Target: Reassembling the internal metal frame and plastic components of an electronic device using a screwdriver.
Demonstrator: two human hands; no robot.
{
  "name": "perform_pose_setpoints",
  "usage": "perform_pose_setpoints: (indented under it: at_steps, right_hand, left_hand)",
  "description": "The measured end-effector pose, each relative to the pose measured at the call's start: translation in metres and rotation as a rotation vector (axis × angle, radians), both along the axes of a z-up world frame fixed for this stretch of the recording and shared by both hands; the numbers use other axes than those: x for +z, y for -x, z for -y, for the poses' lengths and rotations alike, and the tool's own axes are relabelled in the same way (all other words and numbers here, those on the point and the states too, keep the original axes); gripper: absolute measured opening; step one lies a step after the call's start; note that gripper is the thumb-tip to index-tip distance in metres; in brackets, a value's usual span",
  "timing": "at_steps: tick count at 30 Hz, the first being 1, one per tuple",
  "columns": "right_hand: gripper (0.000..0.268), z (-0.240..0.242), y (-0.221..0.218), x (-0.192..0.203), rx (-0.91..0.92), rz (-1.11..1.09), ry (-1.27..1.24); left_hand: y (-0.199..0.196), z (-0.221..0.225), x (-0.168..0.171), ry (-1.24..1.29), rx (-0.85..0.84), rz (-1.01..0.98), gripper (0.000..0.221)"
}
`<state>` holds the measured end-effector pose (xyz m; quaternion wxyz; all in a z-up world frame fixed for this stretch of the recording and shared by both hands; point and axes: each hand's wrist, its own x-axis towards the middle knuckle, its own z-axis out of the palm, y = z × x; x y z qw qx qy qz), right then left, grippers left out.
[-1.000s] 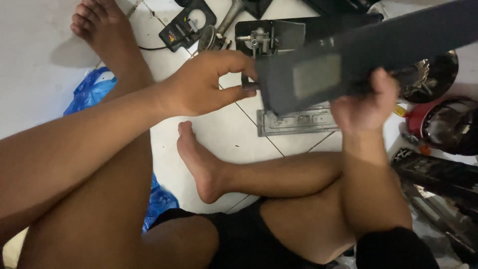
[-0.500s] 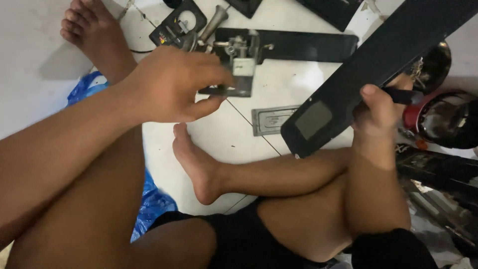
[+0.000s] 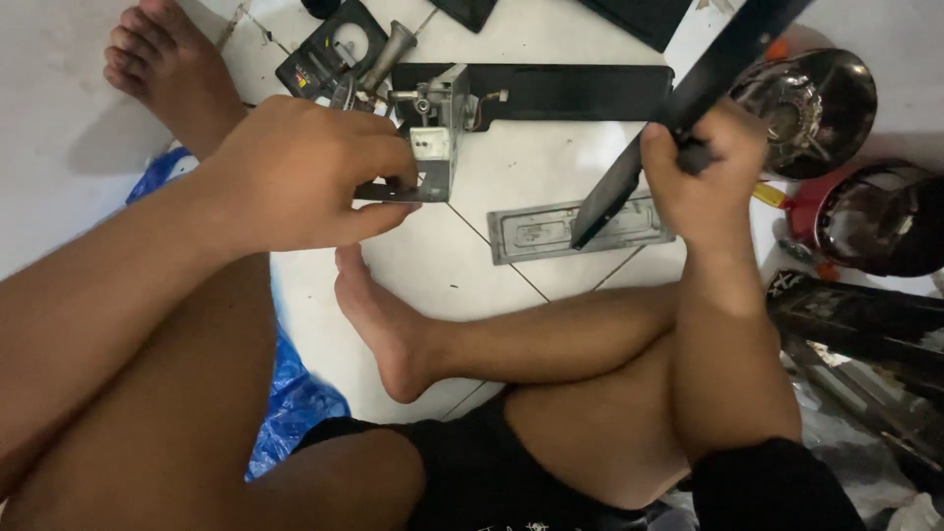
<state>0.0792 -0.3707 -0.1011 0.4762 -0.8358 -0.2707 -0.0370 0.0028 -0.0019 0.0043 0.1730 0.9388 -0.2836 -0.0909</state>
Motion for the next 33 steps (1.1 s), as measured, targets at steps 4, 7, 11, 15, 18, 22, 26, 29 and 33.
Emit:
perform_pose_setpoints:
  at_steps: [4,7,11,15,18,22,26,29,33]
  right_hand:
    - [0.014,-0.004,-0.002,0.002,0.022,-0.012,-0.036]
    - [0.020,-0.012,-0.001,0.005,0.018,-0.041,-0.068]
    - [0.028,-0.024,0.010,-0.004,0.024,-0.092,-0.069]
    - [0.018,-0.040,0.028,0.009,0.193,-0.183,-0.080]
    - [0.011,-0.051,0.044,0.019,0.248,-0.212,-0.069]
    - [0.011,-0.060,0.075,0.025,0.330,-0.174,-0.175]
    - [0.020,-0.071,0.098,0.101,0.613,-0.352,-0.174]
    - [0.028,-0.072,0.111,0.117,0.703,-0.877,-0.198]
    - [0.024,-0.078,0.105,0.131,0.833,-0.822,-0.325]
  left_hand:
    - [-0.002,-0.003,0.005,-0.079,-0.063,-0.017,0.029]
    - [0.000,-0.004,0.020,-0.061,-0.010,-0.083,0.041]
    - [0.009,-0.008,0.041,-0.123,0.030,-0.010,0.047]
    - [0.019,-0.012,0.058,-0.325,-0.026,0.241,0.043]
    - [0.033,-0.008,0.073,-0.383,-0.014,0.318,0.035]
    - [0.045,0.026,0.106,-0.275,0.080,0.095,0.040]
    - [0.050,0.069,0.122,0.046,0.355,-0.441,0.117]
    - [0.060,0.094,0.114,0.034,0.389,-0.460,0.143]
    - [0.062,0.103,0.089,0.144,0.279,-0.321,0.107]
